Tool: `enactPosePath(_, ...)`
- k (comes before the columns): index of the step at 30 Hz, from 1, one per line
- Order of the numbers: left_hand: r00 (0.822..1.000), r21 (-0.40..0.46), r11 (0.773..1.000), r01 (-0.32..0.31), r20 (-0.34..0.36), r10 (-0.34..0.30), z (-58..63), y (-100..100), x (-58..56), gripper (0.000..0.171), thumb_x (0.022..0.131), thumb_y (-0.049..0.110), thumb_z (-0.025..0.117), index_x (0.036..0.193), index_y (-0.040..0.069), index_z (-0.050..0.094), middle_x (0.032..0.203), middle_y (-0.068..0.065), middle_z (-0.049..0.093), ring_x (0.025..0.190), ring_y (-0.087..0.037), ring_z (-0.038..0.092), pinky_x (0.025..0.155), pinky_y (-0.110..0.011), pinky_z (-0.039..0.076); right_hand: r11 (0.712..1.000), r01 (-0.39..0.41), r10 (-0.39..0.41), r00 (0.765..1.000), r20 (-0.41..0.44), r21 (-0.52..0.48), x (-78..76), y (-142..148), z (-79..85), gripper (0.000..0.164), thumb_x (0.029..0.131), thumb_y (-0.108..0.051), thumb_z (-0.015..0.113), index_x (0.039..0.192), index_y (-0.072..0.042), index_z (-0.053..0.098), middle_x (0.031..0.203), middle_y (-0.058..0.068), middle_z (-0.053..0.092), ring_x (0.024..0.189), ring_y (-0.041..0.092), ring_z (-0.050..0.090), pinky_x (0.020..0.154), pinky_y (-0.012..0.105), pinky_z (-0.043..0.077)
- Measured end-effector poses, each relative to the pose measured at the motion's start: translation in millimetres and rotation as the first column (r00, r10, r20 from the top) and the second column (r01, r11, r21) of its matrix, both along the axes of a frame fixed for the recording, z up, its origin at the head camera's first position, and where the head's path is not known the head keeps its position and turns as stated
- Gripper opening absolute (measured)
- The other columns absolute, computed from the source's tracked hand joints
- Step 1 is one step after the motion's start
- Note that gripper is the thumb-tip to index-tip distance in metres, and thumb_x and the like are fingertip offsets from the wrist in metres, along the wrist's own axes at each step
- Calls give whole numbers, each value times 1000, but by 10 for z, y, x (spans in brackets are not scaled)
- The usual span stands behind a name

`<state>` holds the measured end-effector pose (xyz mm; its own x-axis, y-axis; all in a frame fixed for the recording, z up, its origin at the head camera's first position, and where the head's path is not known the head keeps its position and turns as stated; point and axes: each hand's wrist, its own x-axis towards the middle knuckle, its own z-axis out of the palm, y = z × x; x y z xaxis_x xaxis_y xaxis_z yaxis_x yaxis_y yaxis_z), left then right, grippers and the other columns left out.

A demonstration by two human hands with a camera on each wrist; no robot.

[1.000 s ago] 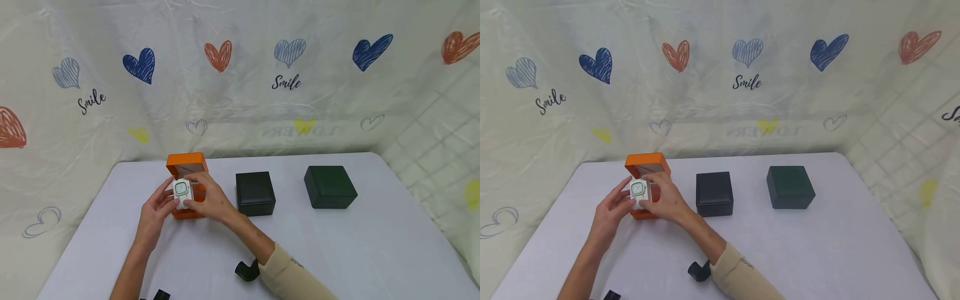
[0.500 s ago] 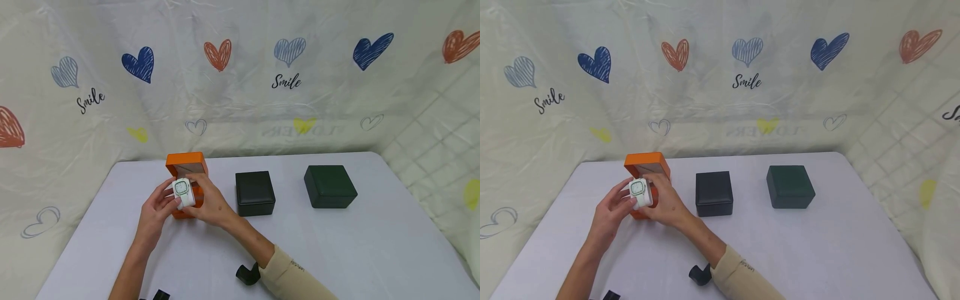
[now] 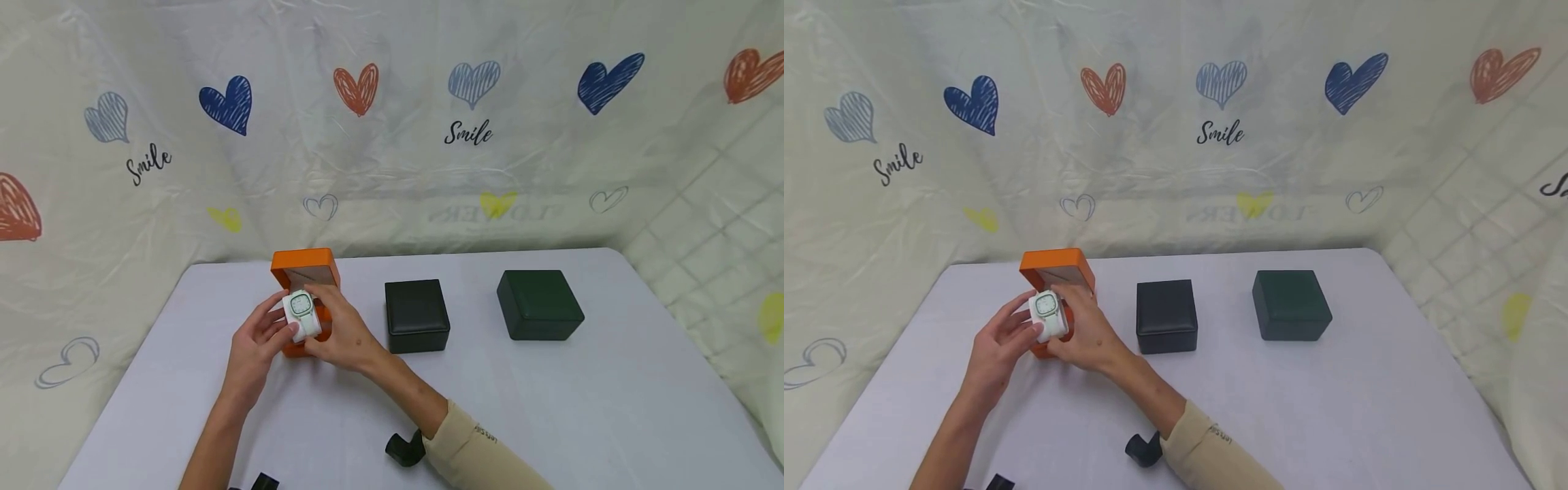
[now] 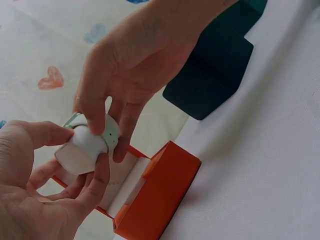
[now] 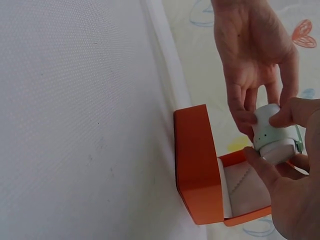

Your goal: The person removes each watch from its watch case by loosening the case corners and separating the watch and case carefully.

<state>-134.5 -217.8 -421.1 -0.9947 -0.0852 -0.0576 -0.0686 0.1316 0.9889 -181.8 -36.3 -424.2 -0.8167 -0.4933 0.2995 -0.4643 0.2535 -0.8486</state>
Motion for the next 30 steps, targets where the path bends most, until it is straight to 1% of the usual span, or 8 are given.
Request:
enactPosePath(6,1000,0,1000,2,-8,-2,3,-1,-2,62,100,25,71,157,21,45,146,-12,55,117,-9,61,93,-12,55,1000,-8,8,1000,-8,-11,-2,-5,0,77,82,1,73,153,-8,44,151,9,50,130,21,56,113,44,52)
enactPosePath(11,1000,10,1000,4,-16,-4,10,4,-6,63,100,23,71,156,18,44,144,-12,57,116,-9,62,94,-13,56,1000,-14,14,1000,-11,-21,-6,-6,4,78,82,1,72,154,-6,44,150,9,51,127,21,56,111,46,53)
enactPosePath(17,1000,22,1000,11,-29,-11,10,-1,-8,62,100,21,71,156,17,44,139,-7,60,116,-9,63,94,-14,56,1000,-11,11,1000,-27,-20,-11,-2,1,77,83,0,71,155,-6,44,150,9,52,127,20,56,111,45,54)
enactPosePath(20,999,25,999,26,-33,-25,8,-6,-1,61,100,20,70,155,17,45,137,-4,59,115,-10,63,93,-14,57,1000,-18,17,999,-38,-25,-4,3,1,76,83,0,71,154,-4,45,151,10,52,128,22,57,111,46,54)
enactPosePath(24,998,27,998,54,-28,-53,9,-12,9,58,101,17,68,155,17,46,139,-6,53,115,-14,62,91,-15,57,1000,-26,25,998,-49,-15,11,4,-3,75,84,0,71,154,-3,46,154,10,52,131,23,56,110,46,54)
enactPosePath(27,998,18,998,66,-22,-66,13,-16,10,56,102,15,66,154,18,46,141,-7,51,115,-17,61,90,-16,57,1000,-24,24,999,-48,1,25,3,0,74,85,0,72,154,-4,46,156,8,52,133,22,55,109,44,55)
enactPosePath(30,997,2,998,70,-21,-70,16,-25,7,54,102,14,64,153,19,47,140,-7,51,114,-18,60,89,-16,57,1000,-23,24,999,-41,8,31,0,-1,75,85,-1,73,155,-6,46,156,7,53,130,21,57,106,43,57)
